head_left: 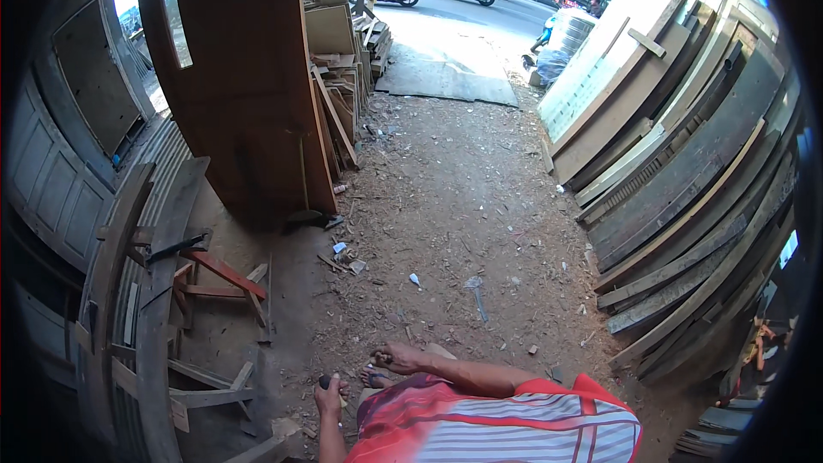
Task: The person extracts nails from a wooden board using pincers while holding a screwdriver in the other hand.
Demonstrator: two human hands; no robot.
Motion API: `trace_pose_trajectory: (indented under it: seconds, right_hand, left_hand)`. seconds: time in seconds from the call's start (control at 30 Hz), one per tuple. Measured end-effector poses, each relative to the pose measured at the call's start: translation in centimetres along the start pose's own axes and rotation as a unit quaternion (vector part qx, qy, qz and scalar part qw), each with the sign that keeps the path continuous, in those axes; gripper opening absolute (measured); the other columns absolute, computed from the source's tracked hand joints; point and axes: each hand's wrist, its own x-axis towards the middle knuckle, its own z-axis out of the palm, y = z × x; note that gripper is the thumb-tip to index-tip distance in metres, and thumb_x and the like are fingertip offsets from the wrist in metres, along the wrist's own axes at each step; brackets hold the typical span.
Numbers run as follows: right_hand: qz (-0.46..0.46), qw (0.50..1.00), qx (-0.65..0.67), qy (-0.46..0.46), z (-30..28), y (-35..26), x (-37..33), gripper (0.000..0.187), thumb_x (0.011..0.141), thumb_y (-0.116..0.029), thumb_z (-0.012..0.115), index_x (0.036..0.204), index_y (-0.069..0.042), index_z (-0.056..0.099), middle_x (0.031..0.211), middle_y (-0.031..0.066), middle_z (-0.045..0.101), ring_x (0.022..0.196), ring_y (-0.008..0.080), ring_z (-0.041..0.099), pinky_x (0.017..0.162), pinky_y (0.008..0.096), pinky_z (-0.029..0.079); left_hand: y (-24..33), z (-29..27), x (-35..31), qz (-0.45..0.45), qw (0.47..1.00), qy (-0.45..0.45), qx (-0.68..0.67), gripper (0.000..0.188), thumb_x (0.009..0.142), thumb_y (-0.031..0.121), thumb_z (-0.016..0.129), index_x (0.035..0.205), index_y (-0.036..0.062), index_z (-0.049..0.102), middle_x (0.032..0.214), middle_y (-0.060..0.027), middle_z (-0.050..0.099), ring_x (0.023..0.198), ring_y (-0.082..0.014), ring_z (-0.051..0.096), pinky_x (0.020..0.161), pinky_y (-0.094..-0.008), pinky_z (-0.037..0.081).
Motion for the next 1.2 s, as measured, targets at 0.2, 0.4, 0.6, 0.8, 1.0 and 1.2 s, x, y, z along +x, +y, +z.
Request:
trace_pose_trajectory:
  seconds: [0.2,0.4,0.6,0.8,1.0,1.2]
  right_hand:
    - [-0.054,0.993,0.022,-0.104,-3.1,-6.6,5.1,0.05,0.097,-0.034,0.063,0.14,-0.01,0.054,0.121,0.0242,0.056,0.114,0.0444,0.058,0.094,0.051,0.049]
    - [-0.18,0.979,0.007,-0.092,-9.1,-4.6,9.5,0.061,0.082,-0.016,0.075,0.139,-0.009,0.054,0.129,0.0221,0.053,0.118,0.0437,0.056,0.097,0.0497,0.05]
    - [-0.14,0.988,0.023,-0.053,-15.7,-7.2,11.1,0.071,0.082,-0.011,0.071,0.147,-0.008,0.044,0.147,0.0236,0.046,0.123,0.044,0.057,0.101,0.0497,0.05]
    - [-0.023,0.992,0.126,-0.004,-14.8,-1.2,11.8,0.063,0.099,-0.034,0.063,0.15,-0.005,0.041,0.117,0.0226,0.068,0.106,0.0376,0.067,0.094,0.0444,0.054]
    - [0.141,0.943,0.28,-0.108,-17.4,-3.2,12.5,0.068,0.1,-0.054,0.058,0.142,-0.001,0.05,0.118,0.0188,0.068,0.103,0.0244,0.068,0.085,0.0402,0.057]
    - [0.15,0.921,0.35,-0.08,-15.4,-6.9,16.4,0.059,0.096,-0.056,0.064,0.127,-0.006,0.062,0.096,0.0028,0.064,0.078,0.0115,0.056,0.064,0.0299,0.046]
  left_hand:
    - [4.0,3.3,7.6,-0.14,0.922,-0.237,-0.272,0.038,0.093,0.044,0.071,0.104,0.0092,0.064,0.096,-0.0074,0.072,0.074,-0.0193,0.07,0.061,-0.0332,0.058]
    - [12.5,9.4,7.4,-0.142,0.903,-0.229,-0.334,0.021,0.095,0.035,0.066,0.103,0.0155,0.067,0.098,-0.0045,0.072,0.09,-0.0223,0.07,0.076,-0.0468,0.06]
    - [16.7,10.9,12.0,-0.078,0.869,-0.186,-0.453,0.022,0.093,0.017,0.068,0.107,0.0009,0.064,0.1,-0.0096,0.071,0.087,-0.0217,0.071,0.075,-0.0312,0.063]
    - [17.4,12.0,14.1,-0.04,0.914,-0.121,-0.386,0.026,0.089,0.019,0.072,0.108,0.0017,0.064,0.089,-0.0049,0.067,0.064,-0.0111,0.06,0.055,-0.0208,0.051]
    - [19.9,12.4,14.8,0.008,0.931,-0.136,-0.338,0.029,0.089,0.02,0.072,0.108,-0.0007,0.064,0.079,-0.0037,0.063,0.058,-0.0082,0.054,0.053,-0.0201,0.048]
    - [23.1,10.2,16.1,0.066,0.927,-0.19,-0.317,0.033,0.091,0.021,0.073,0.113,-0.0013,0.065,0.079,-0.0008,0.062,0.059,-0.0072,0.056,0.057,-0.0218,0.05]
